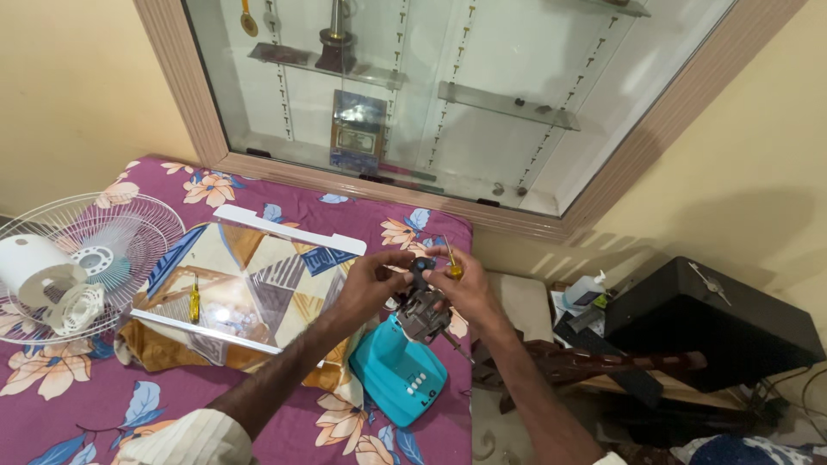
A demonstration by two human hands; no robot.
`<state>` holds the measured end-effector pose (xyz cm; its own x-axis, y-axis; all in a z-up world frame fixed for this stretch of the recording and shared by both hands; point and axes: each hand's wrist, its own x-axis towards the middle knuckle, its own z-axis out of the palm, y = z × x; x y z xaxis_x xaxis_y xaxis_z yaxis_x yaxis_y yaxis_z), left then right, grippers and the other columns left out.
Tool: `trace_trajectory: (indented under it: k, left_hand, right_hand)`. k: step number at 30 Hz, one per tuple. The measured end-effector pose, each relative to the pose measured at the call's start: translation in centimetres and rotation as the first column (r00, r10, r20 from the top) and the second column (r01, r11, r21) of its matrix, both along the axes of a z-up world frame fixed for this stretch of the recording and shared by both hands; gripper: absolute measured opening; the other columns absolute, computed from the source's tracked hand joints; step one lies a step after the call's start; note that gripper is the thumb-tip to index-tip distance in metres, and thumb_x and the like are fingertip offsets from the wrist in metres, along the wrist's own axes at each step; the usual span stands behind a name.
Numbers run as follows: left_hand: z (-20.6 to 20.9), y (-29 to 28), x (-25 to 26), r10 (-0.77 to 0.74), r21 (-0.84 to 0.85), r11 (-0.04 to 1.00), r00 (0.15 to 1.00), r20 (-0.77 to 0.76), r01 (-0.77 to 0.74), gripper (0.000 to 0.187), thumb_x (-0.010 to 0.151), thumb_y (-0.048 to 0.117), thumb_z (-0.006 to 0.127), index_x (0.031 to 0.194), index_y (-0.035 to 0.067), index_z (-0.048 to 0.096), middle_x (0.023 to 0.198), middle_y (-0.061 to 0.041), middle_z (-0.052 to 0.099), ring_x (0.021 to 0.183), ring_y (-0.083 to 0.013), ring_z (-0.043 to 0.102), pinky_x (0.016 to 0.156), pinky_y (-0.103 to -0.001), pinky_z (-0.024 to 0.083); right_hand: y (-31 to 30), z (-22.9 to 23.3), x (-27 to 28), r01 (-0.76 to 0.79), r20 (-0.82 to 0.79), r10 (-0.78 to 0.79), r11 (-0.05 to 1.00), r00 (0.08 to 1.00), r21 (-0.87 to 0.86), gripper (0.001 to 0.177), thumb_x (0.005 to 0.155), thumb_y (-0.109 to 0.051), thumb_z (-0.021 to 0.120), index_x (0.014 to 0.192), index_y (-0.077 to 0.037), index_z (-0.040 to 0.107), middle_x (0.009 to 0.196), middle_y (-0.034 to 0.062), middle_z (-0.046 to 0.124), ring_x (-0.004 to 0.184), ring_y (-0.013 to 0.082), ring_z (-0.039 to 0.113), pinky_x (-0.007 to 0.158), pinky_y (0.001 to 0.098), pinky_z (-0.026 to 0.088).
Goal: The person disassembles a small teal table fan on a bed, unscrewing and separating the rear guard, blade, and motor housing by hand and with a screwdriver, then begins fitting the front guard and housing parts back together.
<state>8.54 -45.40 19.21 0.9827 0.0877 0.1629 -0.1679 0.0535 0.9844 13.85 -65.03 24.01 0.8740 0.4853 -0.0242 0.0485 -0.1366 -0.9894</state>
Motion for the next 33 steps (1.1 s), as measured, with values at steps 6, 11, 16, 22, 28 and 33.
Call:
trace_trajectory:
  k: [6, 11, 16, 22, 28, 33]
  left_hand:
    - [-1.1, 1.5, 0.7, 0.057, 0.165, 0.986, 0.993, -0.103, -0.039, 0.036, 0.085, 0.002, 0.075, 0.121, -0.001, 0.076, 0.091, -0.014, 0.080, 0.077, -0.0168, 0.073, 0.068, -0.030, 0.059]
    - [-2.0, 2.0, 1.3, 0.040, 0.232, 0.972, 0.999, -0.031, -0.032, 0.035, 0.083, 0.004, 0.077, 0.118, 0.001, 0.076, 0.092, -0.014, 0.081, 0.078, -0.0149, 0.077, 0.067, -0.028, 0.061]
    - [-2.0, 2.1, 1.5, 0.079, 0.381, 0.922, 0.997, -0.004, -0.071, 0.030, 0.083, 0.007, 0.079, 0.113, 0.003, 0.078, 0.089, -0.014, 0.081, 0.075, -0.0165, 0.078, 0.065, -0.030, 0.061]
    - [-1.7, 2.0, 1.5, 0.062, 0.408, 0.911, 0.998, 0.015, -0.063, 0.028, 0.081, 0.008, 0.079, 0.110, 0.004, 0.079, 0.088, -0.014, 0.081, 0.076, -0.0175, 0.079, 0.065, -0.031, 0.062]
    - [-1.6, 2.3, 1.1, 0.064, 0.414, 0.908, 0.998, -0.004, -0.057, 0.030, 0.083, 0.011, 0.079, 0.112, 0.005, 0.078, 0.091, -0.013, 0.081, 0.076, -0.0168, 0.078, 0.067, -0.031, 0.062]
    - [-0.9, 2.2, 0.8, 0.056, 0.386, 0.921, 0.998, -0.005, -0.050, 0.029, 0.087, 0.012, 0.076, 0.115, 0.005, 0.077, 0.088, -0.013, 0.081, 0.075, -0.0140, 0.076, 0.066, -0.031, 0.061]
  right_hand:
    - [0.9, -1.4, 0.8, 0.068, 0.328, -0.020, 0.988, 0.944, -0.137, 0.024, 0.087, -0.016, 0.079, 0.106, -0.001, 0.078, 0.088, 0.0054, 0.078, 0.077, 0.0092, 0.071, 0.068, 0.0251, 0.058]
    - [1.1, -2.4, 1.0, 0.107, 0.383, -0.010, 0.967, 0.924, -0.233, 0.024, 0.086, -0.016, 0.077, 0.106, -0.002, 0.077, 0.091, 0.0082, 0.080, 0.084, 0.0130, 0.075, 0.077, 0.0287, 0.058]
    - [1.3, -2.5, 1.1, 0.109, 0.391, 0.011, 0.953, 0.920, -0.283, 0.024, 0.086, -0.016, 0.077, 0.106, -0.002, 0.078, 0.095, 0.0106, 0.081, 0.088, 0.0166, 0.078, 0.081, 0.0310, 0.059]
    - [1.4, -2.2, 0.7, 0.124, 0.396, 0.025, 0.930, 0.918, -0.345, 0.025, 0.086, -0.015, 0.076, 0.107, -0.004, 0.078, 0.096, 0.0118, 0.081, 0.089, 0.0192, 0.079, 0.082, 0.0333, 0.060]
    - [1.6, -2.1, 0.5, 0.143, 0.413, 0.021, 0.921, 0.910, -0.362, 0.025, 0.086, -0.015, 0.076, 0.107, -0.004, 0.077, 0.095, 0.0117, 0.081, 0.089, 0.0190, 0.078, 0.082, 0.0336, 0.059]
    - [1.5, -2.3, 0.5, 0.141, 0.340, -0.049, 0.958, 0.939, -0.249, 0.022, 0.086, -0.013, 0.076, 0.105, -0.002, 0.078, 0.093, 0.0085, 0.080, 0.087, 0.0145, 0.076, 0.080, 0.0298, 0.059]
